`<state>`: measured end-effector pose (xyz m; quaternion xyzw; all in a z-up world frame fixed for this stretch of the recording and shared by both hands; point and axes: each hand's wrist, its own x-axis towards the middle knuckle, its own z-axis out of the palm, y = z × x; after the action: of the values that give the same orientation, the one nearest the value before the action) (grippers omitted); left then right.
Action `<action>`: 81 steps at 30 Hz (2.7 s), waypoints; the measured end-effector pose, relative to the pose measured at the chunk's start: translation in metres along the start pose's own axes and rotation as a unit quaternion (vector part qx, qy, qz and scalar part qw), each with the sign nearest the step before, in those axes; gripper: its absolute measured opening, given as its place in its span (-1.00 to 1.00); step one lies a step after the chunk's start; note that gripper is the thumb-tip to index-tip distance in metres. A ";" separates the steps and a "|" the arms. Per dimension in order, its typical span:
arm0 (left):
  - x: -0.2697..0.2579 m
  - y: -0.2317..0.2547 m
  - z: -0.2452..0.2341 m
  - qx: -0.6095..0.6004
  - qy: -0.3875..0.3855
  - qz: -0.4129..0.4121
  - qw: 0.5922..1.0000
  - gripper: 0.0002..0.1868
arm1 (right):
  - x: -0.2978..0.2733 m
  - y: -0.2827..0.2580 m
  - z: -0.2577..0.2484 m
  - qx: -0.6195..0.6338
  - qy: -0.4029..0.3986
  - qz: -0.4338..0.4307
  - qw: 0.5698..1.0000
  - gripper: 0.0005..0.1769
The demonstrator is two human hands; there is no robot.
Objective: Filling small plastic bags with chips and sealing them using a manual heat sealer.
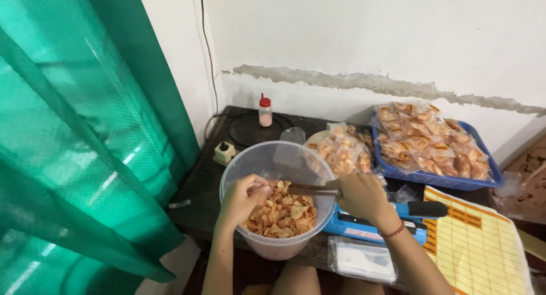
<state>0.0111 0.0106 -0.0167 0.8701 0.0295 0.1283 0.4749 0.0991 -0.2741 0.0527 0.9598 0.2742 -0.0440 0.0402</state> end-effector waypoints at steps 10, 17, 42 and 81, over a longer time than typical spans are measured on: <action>-0.006 0.008 -0.002 -0.047 0.016 0.027 0.998 -0.82 | 0.006 0.003 0.007 -0.016 0.007 0.004 1.000 -0.72; -0.006 0.015 -0.005 -0.021 -0.018 -0.007 1.000 -0.82 | 0.011 0.015 0.019 -0.003 0.040 -0.048 0.998 -0.57; -0.007 0.008 -0.001 -0.012 -0.019 -0.019 1.000 -0.78 | 0.008 0.006 -0.020 0.031 -0.076 -0.061 0.995 -0.46; -0.008 0.010 0.004 -0.040 0.022 -0.013 0.999 -0.59 | 0.133 -0.017 0.133 -0.174 0.257 -0.200 0.930 -0.85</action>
<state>0.0032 0.0002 -0.0116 0.8471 0.0465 0.1425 0.5099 0.1946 -0.2040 -0.0944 0.8418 0.4645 0.2450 0.1250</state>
